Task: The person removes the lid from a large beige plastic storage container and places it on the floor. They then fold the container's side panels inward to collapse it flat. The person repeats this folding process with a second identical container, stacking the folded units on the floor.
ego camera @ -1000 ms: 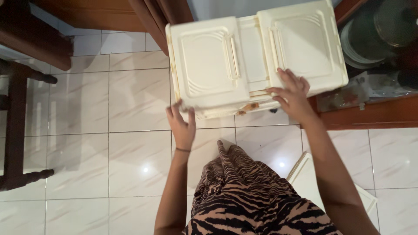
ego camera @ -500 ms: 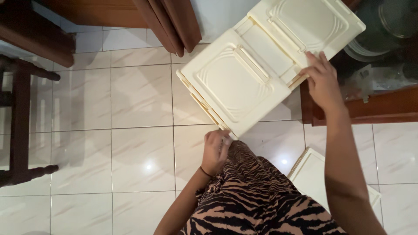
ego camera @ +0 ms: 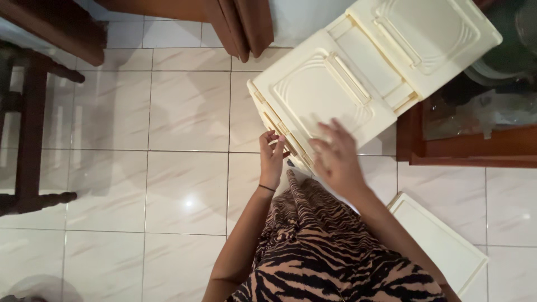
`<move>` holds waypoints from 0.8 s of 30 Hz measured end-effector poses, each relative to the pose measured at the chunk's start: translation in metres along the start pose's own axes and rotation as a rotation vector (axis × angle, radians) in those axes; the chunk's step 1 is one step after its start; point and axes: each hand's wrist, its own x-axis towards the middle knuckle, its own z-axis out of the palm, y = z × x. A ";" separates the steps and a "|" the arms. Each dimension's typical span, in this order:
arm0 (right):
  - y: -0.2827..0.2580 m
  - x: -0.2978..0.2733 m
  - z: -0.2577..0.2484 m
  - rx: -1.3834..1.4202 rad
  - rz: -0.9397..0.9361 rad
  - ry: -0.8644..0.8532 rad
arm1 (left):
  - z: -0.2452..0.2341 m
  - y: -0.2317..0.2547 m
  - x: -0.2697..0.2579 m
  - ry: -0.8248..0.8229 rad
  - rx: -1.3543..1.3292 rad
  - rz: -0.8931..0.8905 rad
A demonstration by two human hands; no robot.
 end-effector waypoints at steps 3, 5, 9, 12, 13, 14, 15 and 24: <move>-0.018 0.011 0.006 -0.021 -0.004 -0.119 | 0.001 -0.008 0.003 -0.008 -0.011 0.088; -0.022 0.015 0.009 -0.048 0.001 -0.160 | 0.001 -0.013 0.005 -0.042 0.007 0.069; -0.019 0.016 0.013 -0.105 -0.004 -0.174 | 0.005 -0.016 0.009 -0.070 -0.083 -0.038; -0.018 0.013 0.018 -0.129 -0.010 -0.165 | 0.006 -0.013 0.008 -0.048 0.183 0.085; -0.017 0.013 0.019 -0.141 -0.015 -0.159 | 0.007 -0.012 0.009 -0.030 0.273 0.146; -0.017 0.013 0.020 -0.141 -0.015 -0.158 | 0.008 -0.011 0.009 -0.012 0.362 0.206; -0.017 0.013 0.021 -0.143 -0.013 -0.156 | 0.010 -0.010 0.010 0.004 0.451 0.266; -0.017 0.011 0.021 -0.155 -0.012 -0.157 | -0.004 -0.049 0.013 0.022 0.237 0.134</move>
